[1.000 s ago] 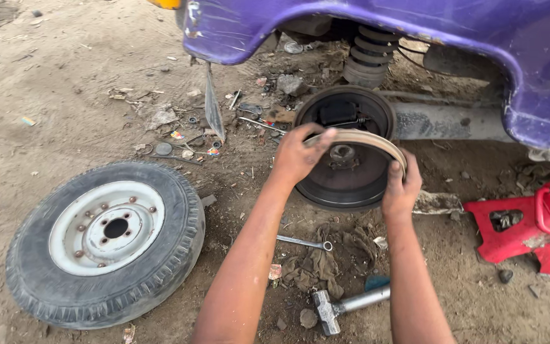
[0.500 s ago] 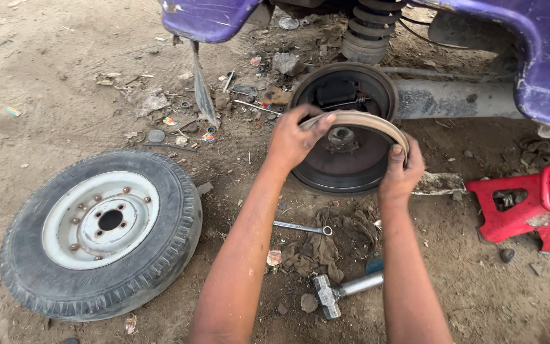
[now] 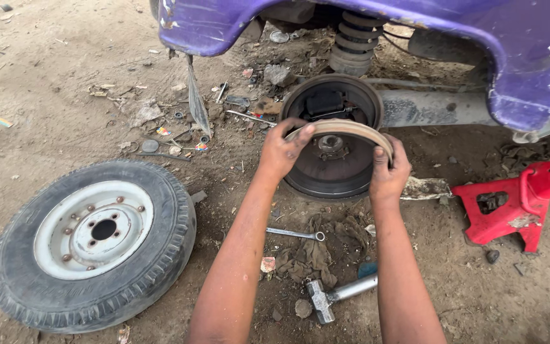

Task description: The person unscrews lug nuts from a wheel with a wrench and by hand, removes the wheel, and then uses a hammer and a wrench to loosen and remove a brake drum from an auto-rickshaw.

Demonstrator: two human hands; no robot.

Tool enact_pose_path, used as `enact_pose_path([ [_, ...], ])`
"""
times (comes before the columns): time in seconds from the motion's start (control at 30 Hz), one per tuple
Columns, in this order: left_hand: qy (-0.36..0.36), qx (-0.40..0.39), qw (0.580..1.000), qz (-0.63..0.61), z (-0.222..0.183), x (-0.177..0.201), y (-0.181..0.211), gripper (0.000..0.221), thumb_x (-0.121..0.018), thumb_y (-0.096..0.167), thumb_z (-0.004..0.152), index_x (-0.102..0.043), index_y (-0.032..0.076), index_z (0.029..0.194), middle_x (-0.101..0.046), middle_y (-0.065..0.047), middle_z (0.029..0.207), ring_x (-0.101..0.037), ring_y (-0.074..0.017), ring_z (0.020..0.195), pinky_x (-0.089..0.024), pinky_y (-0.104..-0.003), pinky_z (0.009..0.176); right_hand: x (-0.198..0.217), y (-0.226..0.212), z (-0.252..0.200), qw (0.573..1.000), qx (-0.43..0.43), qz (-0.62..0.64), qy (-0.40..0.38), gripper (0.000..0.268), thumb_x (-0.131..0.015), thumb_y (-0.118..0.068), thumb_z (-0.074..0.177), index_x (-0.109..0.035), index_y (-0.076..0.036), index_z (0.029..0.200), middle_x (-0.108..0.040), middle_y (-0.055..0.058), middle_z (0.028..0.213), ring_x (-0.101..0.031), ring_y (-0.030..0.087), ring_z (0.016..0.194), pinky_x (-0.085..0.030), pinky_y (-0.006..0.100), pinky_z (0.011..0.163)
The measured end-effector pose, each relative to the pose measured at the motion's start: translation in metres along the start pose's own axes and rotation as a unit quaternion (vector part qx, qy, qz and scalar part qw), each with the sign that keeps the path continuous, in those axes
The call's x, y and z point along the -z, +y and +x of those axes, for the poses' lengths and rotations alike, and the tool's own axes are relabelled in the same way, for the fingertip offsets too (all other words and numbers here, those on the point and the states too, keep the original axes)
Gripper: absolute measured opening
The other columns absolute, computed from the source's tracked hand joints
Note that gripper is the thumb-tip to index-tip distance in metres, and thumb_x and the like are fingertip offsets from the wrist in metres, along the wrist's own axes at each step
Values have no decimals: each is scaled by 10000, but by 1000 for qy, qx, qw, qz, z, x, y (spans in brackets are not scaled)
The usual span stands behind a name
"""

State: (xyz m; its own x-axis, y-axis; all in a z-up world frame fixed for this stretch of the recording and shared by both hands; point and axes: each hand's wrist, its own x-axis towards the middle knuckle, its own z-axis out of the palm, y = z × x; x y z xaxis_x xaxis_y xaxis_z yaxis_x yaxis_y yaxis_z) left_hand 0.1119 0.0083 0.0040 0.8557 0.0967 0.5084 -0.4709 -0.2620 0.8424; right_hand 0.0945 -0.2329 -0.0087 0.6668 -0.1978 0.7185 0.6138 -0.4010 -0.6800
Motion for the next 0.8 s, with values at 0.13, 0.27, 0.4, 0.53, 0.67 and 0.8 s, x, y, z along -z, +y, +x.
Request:
enact_pose_path([
  [0.13,29,16,996,-79,-13,-6,-33,713,-578,726,923,-723,47,1088,-734,-109,956,-660,-201,939,-520,-354,892,4,-21,16,998,11,-36,-58,572,-696,-513,988,-686,18,1201,-740,92,1041,-685,155,991,-535,321,922],
  [0.27,48,20,991,-123,-20,-12,-46,724,-574,729,923,-710,37,1090,-720,-84,956,-627,-170,938,-506,-337,903,4,-25,21,997,-10,-3,-76,546,-753,-474,964,-694,24,1180,-741,98,1031,-660,152,970,-531,307,909],
  [0.4,30,55,993,-105,-15,-8,-28,719,-589,713,911,-724,24,1066,-717,-122,913,-630,-210,899,-520,-368,864,3,-7,15,999,1,-3,-48,581,-731,-503,990,-675,36,1200,-731,101,1046,-661,157,988,-529,305,916],
  [0.53,-16,47,998,46,0,3,16,696,-620,718,844,-751,64,1043,-754,-151,934,-726,-270,913,-553,-401,848,0,32,-9,999,-31,22,19,606,-635,-555,1013,-675,19,1204,-696,60,1033,-617,124,987,-510,284,910],
  [0.67,-89,24,983,159,16,7,64,659,-695,699,784,-755,85,1016,-735,-168,1016,-703,-345,977,-545,-448,821,-10,78,-43,982,-123,114,84,609,-613,-556,1072,-644,41,1190,-573,42,1011,-488,133,956,-441,311,859],
  [0.8,-42,-13,987,153,3,3,67,593,-728,647,776,-754,90,977,-738,-129,1044,-695,-341,983,-548,-453,838,10,76,-30,998,-55,29,6,660,-536,-573,1030,-649,31,1267,-712,79,1125,-605,131,1052,-483,301,944],
])
